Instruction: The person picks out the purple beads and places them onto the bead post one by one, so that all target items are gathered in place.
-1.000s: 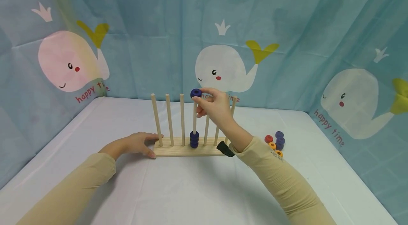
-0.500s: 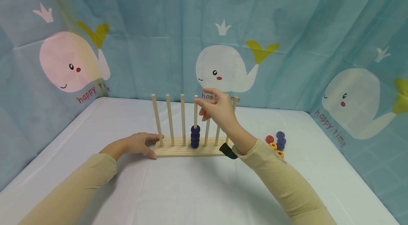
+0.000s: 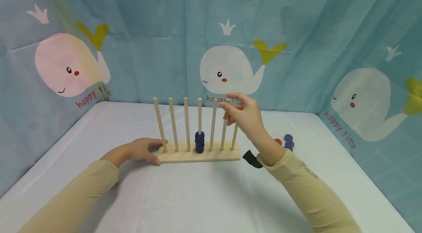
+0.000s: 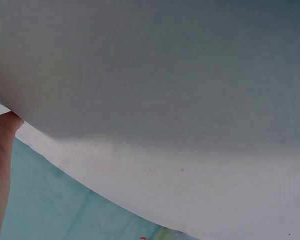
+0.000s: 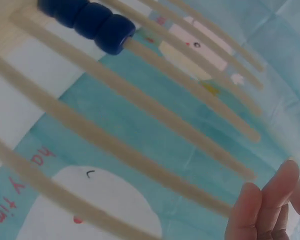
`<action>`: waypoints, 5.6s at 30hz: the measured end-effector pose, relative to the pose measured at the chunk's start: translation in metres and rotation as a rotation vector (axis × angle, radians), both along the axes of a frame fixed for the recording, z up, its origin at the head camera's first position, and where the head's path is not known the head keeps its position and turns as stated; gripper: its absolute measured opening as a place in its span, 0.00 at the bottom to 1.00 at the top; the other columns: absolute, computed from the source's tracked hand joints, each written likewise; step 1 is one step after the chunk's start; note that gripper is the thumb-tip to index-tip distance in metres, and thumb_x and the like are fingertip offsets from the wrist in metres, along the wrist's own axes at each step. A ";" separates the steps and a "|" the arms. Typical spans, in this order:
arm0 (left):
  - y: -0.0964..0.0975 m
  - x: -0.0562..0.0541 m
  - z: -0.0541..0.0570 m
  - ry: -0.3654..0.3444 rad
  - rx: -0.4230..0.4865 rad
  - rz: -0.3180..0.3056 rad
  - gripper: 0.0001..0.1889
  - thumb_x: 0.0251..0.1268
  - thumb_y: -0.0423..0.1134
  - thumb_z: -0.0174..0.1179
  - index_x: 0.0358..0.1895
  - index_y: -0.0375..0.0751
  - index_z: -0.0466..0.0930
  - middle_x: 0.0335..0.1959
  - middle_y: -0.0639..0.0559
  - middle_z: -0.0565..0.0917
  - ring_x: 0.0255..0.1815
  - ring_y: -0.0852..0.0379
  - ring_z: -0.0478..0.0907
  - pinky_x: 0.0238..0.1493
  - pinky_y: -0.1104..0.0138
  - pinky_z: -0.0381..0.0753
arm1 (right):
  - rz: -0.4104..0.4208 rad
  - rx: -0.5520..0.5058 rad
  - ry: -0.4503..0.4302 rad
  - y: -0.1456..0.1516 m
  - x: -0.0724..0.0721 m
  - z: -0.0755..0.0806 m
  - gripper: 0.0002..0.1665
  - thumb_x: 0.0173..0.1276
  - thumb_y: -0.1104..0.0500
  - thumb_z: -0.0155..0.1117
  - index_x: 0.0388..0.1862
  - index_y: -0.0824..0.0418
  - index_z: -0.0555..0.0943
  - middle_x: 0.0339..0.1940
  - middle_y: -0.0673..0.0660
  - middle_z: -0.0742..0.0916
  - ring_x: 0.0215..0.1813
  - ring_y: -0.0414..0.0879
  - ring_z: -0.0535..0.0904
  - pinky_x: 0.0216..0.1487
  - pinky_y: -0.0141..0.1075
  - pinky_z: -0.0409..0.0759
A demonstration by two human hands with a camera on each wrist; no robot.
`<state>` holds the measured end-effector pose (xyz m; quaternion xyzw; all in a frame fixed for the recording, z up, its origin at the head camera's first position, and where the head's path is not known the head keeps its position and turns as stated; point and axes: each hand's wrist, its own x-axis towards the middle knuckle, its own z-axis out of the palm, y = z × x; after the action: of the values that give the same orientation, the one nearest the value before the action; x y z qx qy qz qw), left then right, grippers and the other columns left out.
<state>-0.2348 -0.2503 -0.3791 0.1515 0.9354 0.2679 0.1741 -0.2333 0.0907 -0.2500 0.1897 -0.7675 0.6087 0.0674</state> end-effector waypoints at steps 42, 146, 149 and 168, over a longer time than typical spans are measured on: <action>0.001 0.003 0.003 -0.010 0.005 0.009 0.43 0.49 0.49 0.74 0.69 0.37 0.68 0.69 0.30 0.64 0.70 0.26 0.54 0.64 0.33 0.53 | -0.069 0.354 0.114 0.142 -0.017 -0.059 0.20 0.71 0.62 0.61 0.59 0.68 0.76 0.32 0.63 0.85 0.32 0.43 0.79 0.33 0.28 0.78; 0.000 0.002 -0.001 -0.001 0.019 0.015 0.44 0.48 0.49 0.75 0.69 0.36 0.68 0.69 0.31 0.65 0.70 0.27 0.55 0.65 0.35 0.53 | 0.244 0.741 -0.011 0.185 -0.059 -0.091 0.23 0.68 0.58 0.64 0.58 0.69 0.78 0.46 0.60 0.85 0.43 0.51 0.77 0.41 0.42 0.79; 0.000 0.002 -0.001 -0.006 0.022 0.019 0.44 0.48 0.49 0.75 0.69 0.37 0.68 0.69 0.31 0.65 0.70 0.28 0.55 0.66 0.35 0.53 | 0.245 0.698 -0.006 0.184 -0.055 -0.088 0.23 0.69 0.58 0.63 0.60 0.67 0.77 0.46 0.60 0.83 0.42 0.50 0.79 0.36 0.38 0.81; 0.001 0.002 -0.002 -0.030 0.021 0.038 0.45 0.48 0.49 0.75 0.70 0.38 0.67 0.70 0.31 0.64 0.71 0.28 0.53 0.65 0.35 0.51 | 0.105 0.477 0.000 0.151 -0.023 -0.063 0.23 0.72 0.59 0.60 0.61 0.70 0.75 0.50 0.65 0.85 0.47 0.55 0.82 0.49 0.51 0.78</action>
<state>-0.2328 -0.2493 -0.3813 0.1315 0.9326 0.2832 0.1812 -0.2559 0.2412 -0.3127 0.2398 -0.8785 0.4131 -0.0109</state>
